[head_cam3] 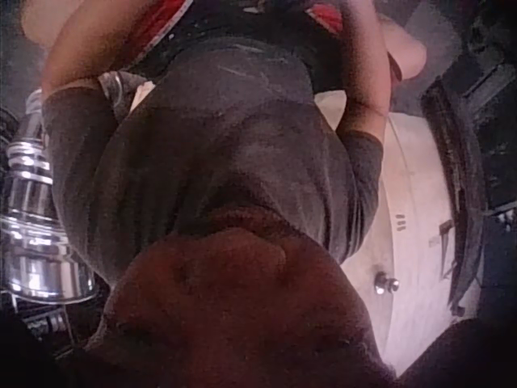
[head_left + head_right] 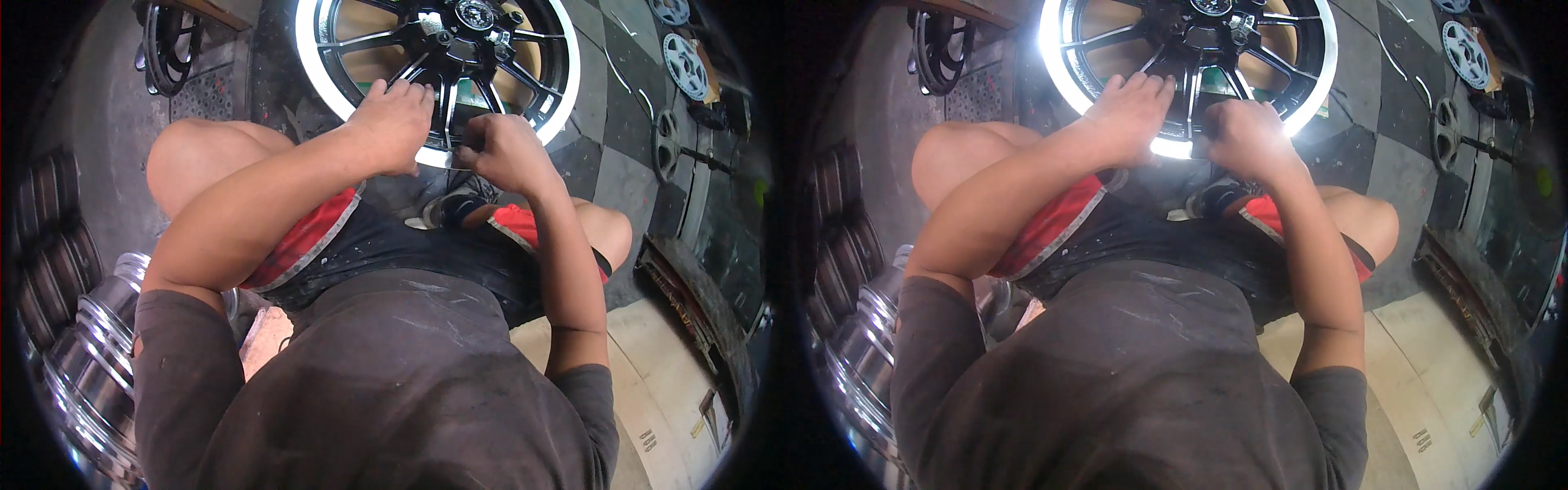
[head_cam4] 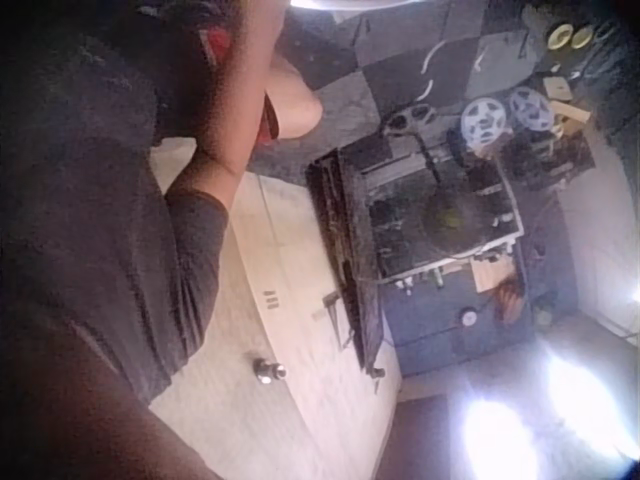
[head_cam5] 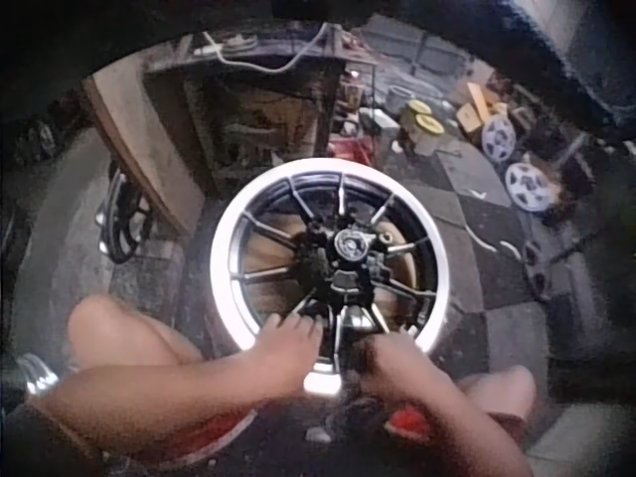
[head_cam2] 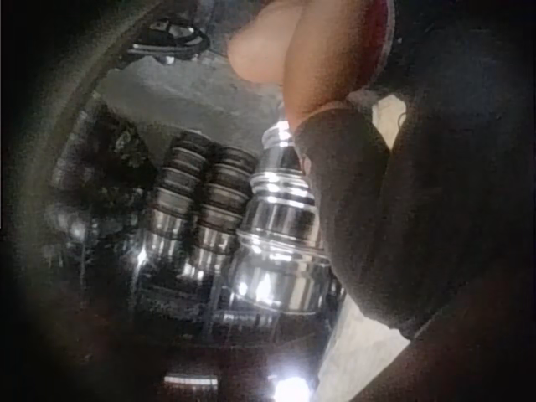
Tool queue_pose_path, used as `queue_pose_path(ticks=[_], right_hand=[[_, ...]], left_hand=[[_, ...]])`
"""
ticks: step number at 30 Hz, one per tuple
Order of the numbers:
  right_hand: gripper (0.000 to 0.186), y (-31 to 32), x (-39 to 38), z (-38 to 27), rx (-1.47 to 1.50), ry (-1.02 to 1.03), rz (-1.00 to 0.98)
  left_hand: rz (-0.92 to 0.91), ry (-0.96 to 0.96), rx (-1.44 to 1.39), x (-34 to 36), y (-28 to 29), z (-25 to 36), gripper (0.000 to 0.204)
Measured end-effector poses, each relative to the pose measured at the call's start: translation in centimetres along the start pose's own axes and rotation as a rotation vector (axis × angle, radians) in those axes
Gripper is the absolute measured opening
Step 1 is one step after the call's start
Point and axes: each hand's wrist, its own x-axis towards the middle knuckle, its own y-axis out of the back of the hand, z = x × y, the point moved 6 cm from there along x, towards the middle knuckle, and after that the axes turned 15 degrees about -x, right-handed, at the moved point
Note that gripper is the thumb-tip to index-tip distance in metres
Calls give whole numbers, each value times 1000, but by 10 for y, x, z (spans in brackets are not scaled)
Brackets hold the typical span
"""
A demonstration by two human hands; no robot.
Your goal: The person sands the spokes and hub of a motorcycle wheel using sandpaper, rotating the wheel by hand to work on different sections.
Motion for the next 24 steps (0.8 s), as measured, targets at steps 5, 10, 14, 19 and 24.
queue_pose_path(ticks=[5, 10, 14, 19, 24], right_hand=[[22, -2, 0, 17, 287, -20, 28], [19, 36, -11, 48, 869, -93, 443], [20, 21, -1, 29, 1350, 95, 476], [24, 21, 6, 21, 1162, -9, 417], [26, 29, 23, 51, 801, -112, 534]], left_hand=[[-44, 7, -24, 1, 9, 2, 116], [81, -135, -360, 1, 47, 3, 100], [80, -222, -1213, 13, 58, 14, 48], [101, 9, -1342, 17, 43, -12, 39], [457, -108, -521, 20, 77, -3, 26]])
